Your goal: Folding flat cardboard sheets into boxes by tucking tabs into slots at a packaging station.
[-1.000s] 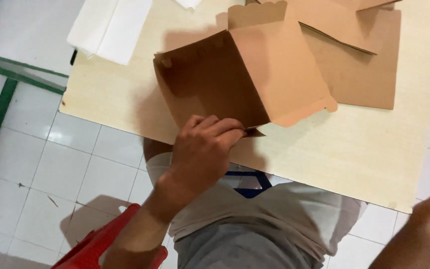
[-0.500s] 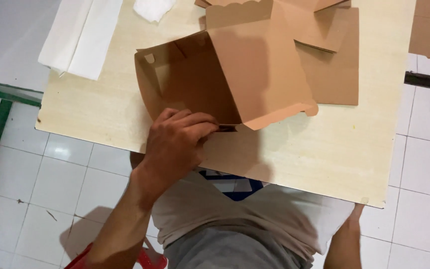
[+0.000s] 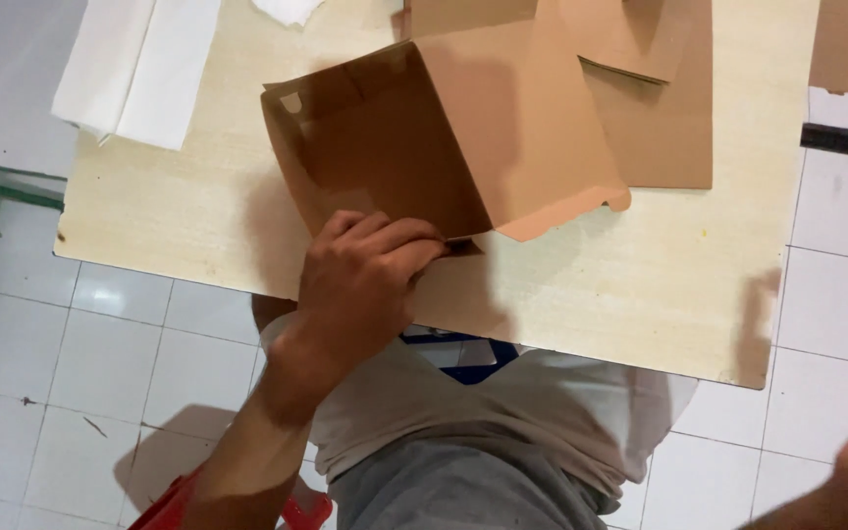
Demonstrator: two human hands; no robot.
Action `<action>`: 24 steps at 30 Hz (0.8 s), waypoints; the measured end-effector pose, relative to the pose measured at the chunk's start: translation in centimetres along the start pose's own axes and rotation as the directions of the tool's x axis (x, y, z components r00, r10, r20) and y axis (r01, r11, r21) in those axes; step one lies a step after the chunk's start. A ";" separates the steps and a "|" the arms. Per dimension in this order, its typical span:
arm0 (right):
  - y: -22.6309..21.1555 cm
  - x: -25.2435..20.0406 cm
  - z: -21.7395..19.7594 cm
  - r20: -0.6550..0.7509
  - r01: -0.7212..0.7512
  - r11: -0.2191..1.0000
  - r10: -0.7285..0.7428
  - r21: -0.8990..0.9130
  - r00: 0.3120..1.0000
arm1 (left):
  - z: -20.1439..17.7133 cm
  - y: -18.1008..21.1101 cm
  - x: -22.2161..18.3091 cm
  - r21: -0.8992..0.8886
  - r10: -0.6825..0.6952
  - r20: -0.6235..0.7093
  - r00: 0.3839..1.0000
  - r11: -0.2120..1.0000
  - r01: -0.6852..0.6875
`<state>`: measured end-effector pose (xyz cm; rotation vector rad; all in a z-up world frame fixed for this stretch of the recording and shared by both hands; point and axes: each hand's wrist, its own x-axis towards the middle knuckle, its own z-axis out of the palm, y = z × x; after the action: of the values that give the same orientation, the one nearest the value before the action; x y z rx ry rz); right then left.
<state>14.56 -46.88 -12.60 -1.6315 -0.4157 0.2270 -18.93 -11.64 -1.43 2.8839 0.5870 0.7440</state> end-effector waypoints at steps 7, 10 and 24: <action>-13.9 -5.6 24.3 0.559 0.745 0.667 -0.619 0.003 0.552 | -0.6 0.7 0.4 -0.082 -0.053 0.132 0.990 0.995 0.064; -12.2 -5.4 27.0 0.546 0.814 0.577 -0.659 -0.075 0.518 | -0.7 0.4 0.3 -0.142 -0.076 0.164 0.984 0.985 0.100; -12.1 -5.6 28.3 0.392 0.859 0.511 -0.794 0.015 0.465 | -2.4 1.0 2.7 -0.278 -0.141 0.349 0.926 0.929 0.246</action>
<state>-3.11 -22.49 -4.20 -1.3666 -1.5236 -0.2995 -17.58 -11.51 2.10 2.5220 0.6335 0.2903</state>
